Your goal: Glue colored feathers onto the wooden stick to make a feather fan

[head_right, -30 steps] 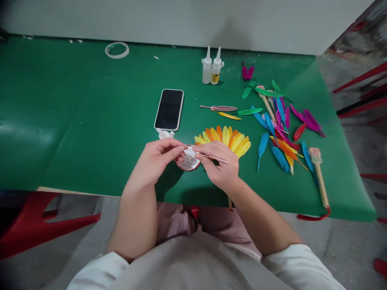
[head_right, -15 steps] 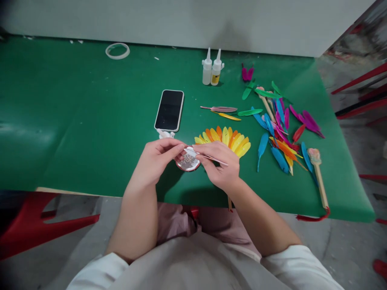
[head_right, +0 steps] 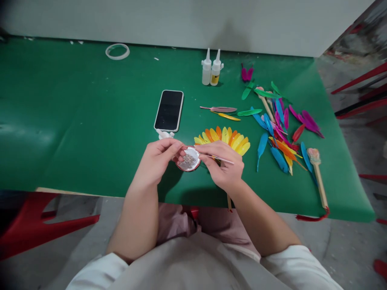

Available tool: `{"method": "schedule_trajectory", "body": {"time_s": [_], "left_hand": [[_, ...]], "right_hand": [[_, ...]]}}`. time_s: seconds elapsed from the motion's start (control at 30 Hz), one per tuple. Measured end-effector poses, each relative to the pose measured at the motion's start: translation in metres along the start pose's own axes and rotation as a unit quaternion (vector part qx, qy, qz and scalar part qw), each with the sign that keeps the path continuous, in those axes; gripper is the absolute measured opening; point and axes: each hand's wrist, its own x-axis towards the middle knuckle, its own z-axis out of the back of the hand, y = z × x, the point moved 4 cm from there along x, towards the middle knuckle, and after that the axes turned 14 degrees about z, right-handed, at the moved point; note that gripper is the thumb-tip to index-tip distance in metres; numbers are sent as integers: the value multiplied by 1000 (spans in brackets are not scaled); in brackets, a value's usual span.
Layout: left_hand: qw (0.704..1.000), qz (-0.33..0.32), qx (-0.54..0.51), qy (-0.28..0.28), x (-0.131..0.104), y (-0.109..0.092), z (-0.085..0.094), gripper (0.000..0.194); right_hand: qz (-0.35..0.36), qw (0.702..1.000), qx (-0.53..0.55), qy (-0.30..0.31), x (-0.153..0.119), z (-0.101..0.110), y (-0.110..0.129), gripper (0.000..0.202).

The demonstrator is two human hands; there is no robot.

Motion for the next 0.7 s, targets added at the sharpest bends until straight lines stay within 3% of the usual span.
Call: {"method": "schedule_trajectory", "body": {"time_s": [0.13,0.27,0.37,0.47,0.7], "left_hand": [[1000,-11,13,9,0,-1,-3,25],[1000,-16,23,7,-1,-2,-4,26],[999,-18,41,28,-3,-1,-7,27],[996,-31,82,34,-6,-3,-10,26],[981,-75,179,7,-6,-5,-10,27]], "right_hand": [[3,1000,-22,19,0,-2,1,18],[-17,1000,-9,-10,0,2,0,18],[-49,996,-48,60,-1,-3,-2,23],[-32,985,-111,127,-2,-10,-3,14],[0,984,-132,122,-6,-16,-8,11]]}}
